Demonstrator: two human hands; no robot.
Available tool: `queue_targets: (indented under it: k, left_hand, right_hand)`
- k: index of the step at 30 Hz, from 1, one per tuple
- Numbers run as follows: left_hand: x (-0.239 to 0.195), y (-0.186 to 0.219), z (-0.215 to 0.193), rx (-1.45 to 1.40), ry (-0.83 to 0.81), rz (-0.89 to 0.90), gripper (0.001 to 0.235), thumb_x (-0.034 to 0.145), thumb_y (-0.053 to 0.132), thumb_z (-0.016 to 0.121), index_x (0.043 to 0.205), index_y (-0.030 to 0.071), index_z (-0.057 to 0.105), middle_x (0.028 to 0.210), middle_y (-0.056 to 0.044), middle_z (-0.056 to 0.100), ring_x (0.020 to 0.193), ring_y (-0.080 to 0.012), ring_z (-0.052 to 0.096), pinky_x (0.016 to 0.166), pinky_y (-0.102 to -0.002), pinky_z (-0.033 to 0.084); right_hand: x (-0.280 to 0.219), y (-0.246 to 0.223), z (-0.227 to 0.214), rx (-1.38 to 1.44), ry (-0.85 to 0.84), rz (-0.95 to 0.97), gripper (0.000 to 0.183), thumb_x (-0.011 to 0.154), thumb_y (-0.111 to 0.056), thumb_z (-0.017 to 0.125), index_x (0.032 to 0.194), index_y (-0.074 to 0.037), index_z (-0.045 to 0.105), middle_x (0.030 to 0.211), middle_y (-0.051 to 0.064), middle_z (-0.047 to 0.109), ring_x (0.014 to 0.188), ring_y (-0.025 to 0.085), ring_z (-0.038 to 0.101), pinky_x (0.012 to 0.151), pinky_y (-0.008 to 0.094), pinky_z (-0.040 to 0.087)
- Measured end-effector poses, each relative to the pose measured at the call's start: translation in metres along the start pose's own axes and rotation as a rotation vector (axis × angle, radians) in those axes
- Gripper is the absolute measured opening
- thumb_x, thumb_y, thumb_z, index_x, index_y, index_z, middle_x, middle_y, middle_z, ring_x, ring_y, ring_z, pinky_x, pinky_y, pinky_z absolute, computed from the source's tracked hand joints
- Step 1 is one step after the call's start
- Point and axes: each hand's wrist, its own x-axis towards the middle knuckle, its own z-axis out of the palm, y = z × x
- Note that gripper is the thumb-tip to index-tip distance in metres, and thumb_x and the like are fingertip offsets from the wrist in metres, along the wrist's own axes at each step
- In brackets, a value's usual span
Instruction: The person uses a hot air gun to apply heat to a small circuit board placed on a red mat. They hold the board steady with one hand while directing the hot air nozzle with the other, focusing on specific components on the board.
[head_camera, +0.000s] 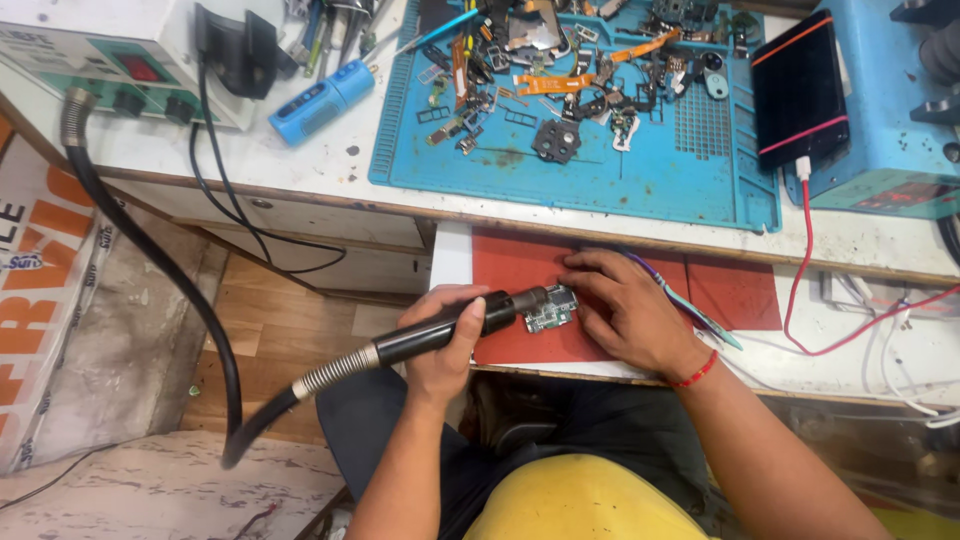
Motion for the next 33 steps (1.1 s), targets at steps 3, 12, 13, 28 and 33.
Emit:
queue_targets:
  k: [3, 12, 13, 28, 33]
  left_hand:
    - [-0.0019, -0.0017, -0.0032, -0.002, -0.069, 0.01, 0.021, 0.095, 0.02, 0.069, 0.1, 0.0, 0.075, 0.094, -0.012, 0.077, 0.086, -0.0187, 0.073, 0.082, -0.031, 0.058]
    - [-0.0042, -0.0007, -0.0024, 0.01, 0.03, -0.032, 0.024, 0.097, 0.022, 0.068, 0.101, -0.001, 0.073, 0.098, -0.012, 0.076, 0.088, -0.0186, 0.072, 0.084, -0.031, 0.057]
    - [-0.0029, -0.0002, -0.0037, 0.008, -0.026, -0.027, 0.024, 0.097, 0.022, 0.068, 0.1, -0.001, 0.073, 0.097, -0.012, 0.077, 0.088, -0.0186, 0.072, 0.084, -0.031, 0.057]
    - [-0.0029, 0.0029, 0.0002, 0.03, 0.025, -0.045, 0.025, 0.096, 0.024, 0.068, 0.1, 0.001, 0.074, 0.096, -0.011, 0.076, 0.089, -0.0185, 0.073, 0.084, -0.032, 0.057]
    - [-0.0044, 0.0026, 0.0022, 0.072, 0.073, -0.03, 0.022, 0.095, 0.02, 0.068, 0.101, 0.0, 0.073, 0.098, -0.012, 0.076, 0.092, -0.0205, 0.073, 0.087, -0.032, 0.058]
  right_hand:
    - [-0.0014, -0.0006, 0.0016, 0.011, 0.015, -0.032, 0.044, 0.08, -0.007, 0.067, 0.124, -0.007, 0.068, 0.137, 0.013, 0.061, 0.128, 0.035, 0.057, 0.108, 0.045, 0.046]
    - [-0.0016, -0.0011, 0.0013, 0.016, 0.034, -0.014, 0.044, 0.08, -0.006, 0.067, 0.124, -0.006, 0.069, 0.135, 0.013, 0.062, 0.127, 0.034, 0.057, 0.108, 0.045, 0.046]
    - [-0.0007, -0.0009, 0.001, 0.023, 0.033, -0.015, 0.044, 0.08, -0.006, 0.067, 0.123, -0.006, 0.069, 0.135, 0.014, 0.061, 0.127, 0.034, 0.057, 0.107, 0.045, 0.046]
    - [-0.0006, -0.0017, -0.0003, 0.043, 0.034, -0.007, 0.043, 0.079, -0.004, 0.067, 0.123, -0.007, 0.07, 0.136, 0.013, 0.061, 0.127, 0.034, 0.057, 0.108, 0.045, 0.046]
    - [-0.0014, -0.0028, 0.001, 0.03, 0.024, 0.014, 0.041, 0.08, -0.005, 0.068, 0.121, -0.007, 0.07, 0.137, 0.012, 0.061, 0.128, 0.033, 0.057, 0.107, 0.045, 0.046]
